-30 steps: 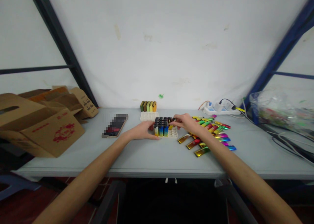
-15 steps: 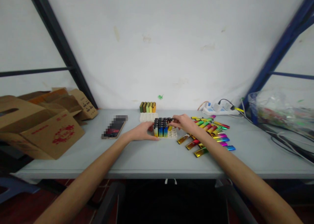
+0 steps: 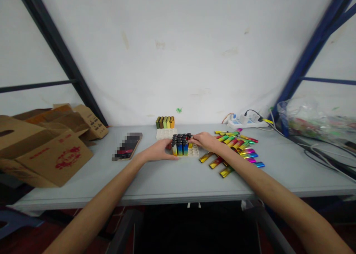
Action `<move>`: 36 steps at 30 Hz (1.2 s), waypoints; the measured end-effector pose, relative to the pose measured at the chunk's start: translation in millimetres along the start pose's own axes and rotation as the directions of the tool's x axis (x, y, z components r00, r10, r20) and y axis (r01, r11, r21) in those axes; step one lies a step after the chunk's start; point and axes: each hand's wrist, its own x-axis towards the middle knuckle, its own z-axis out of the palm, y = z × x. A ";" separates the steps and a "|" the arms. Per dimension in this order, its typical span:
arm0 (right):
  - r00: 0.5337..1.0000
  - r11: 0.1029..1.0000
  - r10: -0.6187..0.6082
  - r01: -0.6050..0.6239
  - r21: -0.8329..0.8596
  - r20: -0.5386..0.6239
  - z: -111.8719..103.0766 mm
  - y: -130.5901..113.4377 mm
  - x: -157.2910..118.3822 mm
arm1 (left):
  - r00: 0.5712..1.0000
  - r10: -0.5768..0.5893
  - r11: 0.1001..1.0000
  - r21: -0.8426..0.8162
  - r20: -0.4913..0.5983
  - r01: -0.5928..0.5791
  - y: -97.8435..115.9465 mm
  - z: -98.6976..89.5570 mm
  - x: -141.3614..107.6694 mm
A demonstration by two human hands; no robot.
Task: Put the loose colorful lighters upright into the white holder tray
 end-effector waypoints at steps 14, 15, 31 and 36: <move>0.982 0.972 0.175 -0.183 -0.145 -0.065 -61.4 31.9 -22.5 | 1.000 -0.012 0.994 0.113 0.019 0.010 5.3 -2.3 -0.3; 0.969 0.954 0.243 -0.248 -0.169 -0.049 -63.7 42.2 -25.9 | 1.000 -0.009 0.993 0.116 0.020 0.006 4.2 -2.0 -0.2; 0.619 0.658 0.752 -0.686 -0.311 0.226 -81.3 85.5 -56.2 | 1.000 -0.018 0.994 0.111 0.018 0.015 6.0 -1.6 0.3; 0.646 0.671 0.738 -0.674 -0.308 0.194 -74.3 74.9 -48.1 | 1.000 -0.017 0.992 0.121 0.007 0.016 3.6 -1.0 -0.6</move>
